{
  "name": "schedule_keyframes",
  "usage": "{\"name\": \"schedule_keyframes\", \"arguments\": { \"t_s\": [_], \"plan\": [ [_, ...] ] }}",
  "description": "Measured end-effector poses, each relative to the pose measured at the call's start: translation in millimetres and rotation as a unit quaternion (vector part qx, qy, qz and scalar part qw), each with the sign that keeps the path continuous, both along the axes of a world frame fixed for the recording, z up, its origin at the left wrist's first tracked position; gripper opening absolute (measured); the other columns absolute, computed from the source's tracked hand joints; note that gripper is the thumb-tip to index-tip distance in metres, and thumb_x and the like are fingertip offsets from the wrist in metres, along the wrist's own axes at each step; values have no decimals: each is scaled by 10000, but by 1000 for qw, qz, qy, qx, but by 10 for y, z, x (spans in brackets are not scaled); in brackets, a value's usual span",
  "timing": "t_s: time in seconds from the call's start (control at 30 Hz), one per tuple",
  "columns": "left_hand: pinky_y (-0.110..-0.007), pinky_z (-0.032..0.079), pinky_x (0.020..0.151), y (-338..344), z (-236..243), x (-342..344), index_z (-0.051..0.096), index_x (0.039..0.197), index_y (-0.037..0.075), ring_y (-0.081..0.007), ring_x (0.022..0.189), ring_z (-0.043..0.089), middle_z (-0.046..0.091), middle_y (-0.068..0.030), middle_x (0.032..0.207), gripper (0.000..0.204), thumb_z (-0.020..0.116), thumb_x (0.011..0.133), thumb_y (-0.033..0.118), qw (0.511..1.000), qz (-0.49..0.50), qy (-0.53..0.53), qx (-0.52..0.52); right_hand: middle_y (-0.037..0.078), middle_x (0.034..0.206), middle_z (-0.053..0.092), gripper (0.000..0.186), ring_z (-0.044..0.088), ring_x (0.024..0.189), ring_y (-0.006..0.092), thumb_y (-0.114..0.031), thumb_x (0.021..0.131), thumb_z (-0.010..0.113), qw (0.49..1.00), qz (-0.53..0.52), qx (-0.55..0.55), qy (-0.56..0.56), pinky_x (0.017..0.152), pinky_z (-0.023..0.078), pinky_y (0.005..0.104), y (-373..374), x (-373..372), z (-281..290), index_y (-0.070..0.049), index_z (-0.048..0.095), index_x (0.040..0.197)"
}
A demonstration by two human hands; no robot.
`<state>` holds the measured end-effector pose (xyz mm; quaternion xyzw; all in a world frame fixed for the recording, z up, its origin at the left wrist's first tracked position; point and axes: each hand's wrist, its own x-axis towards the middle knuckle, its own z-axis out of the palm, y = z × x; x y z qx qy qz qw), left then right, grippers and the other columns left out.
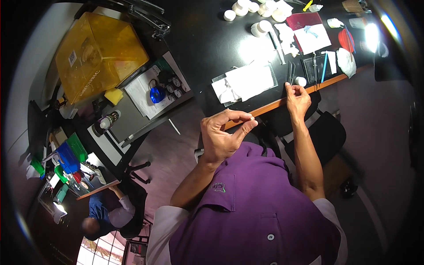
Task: The person applies colored stains to a dental crown using a brush and then places the crown into a dental furnace.
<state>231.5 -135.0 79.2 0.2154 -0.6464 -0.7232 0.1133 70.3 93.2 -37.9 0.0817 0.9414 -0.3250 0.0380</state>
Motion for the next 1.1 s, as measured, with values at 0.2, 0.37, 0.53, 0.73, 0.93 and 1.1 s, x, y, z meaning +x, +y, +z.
{"name": "schedule_keyframes", "arguments": {
  "t_s": [0.2,0.37,0.53,0.73,0.93,1.1],
  "plan": [
    [-236,546,711,-1,-21,23,727,868,4,-110,761,688,738,-83,818,119,822,796,4,1000,10,4,-23,3,609,608,340,538,554,84,-319,806,824,1000,17,13,-4,570,456,268,-17,-1,25,2,713,797],
    [-246,557,701,26,-57,69,709,846,15,-126,768,702,733,-82,824,146,837,776,11,998,25,18,-53,12,616,606,359,541,567,83,-326,807,822,999,42,16,-24,578,462,269,17,-19,75,15,712,836],
    [-258,555,693,23,-50,65,701,833,37,-151,759,707,730,-77,812,183,858,741,22,984,30,64,-164,3,683,613,234,537,607,76,-216,860,778,996,46,-60,41,594,453,252,-34,129,287,4,697,880],
    [-279,535,683,12,-44,61,730,841,54,-172,747,684,727,-49,791,205,878,698,43,967,12,59,-248,35,872,672,87,601,784,74,-67,923,689,834,134,-428,-321,695,474,226,-445,664,1113,3,695,975],
    [-281,520,668,36,-26,139,767,840,64,-168,760,661,727,-52,804,173,867,703,30,972,2,5,-234,72,906,688,118,541,743,76,-36,942,631,682,65,-574,-448,683,446,228,-613,880,1135,40,702,998],
    [-271,510,673,13,-72,242,773,864,56,-157,752,641,724,-54,807,171,855,719,20,976,1,-2,-216,71,905,687,120,528,726,80,-42,933,643,669,43,-576,-467,682,435,229,-649,964,1097,38,713,988]
  ]
}}
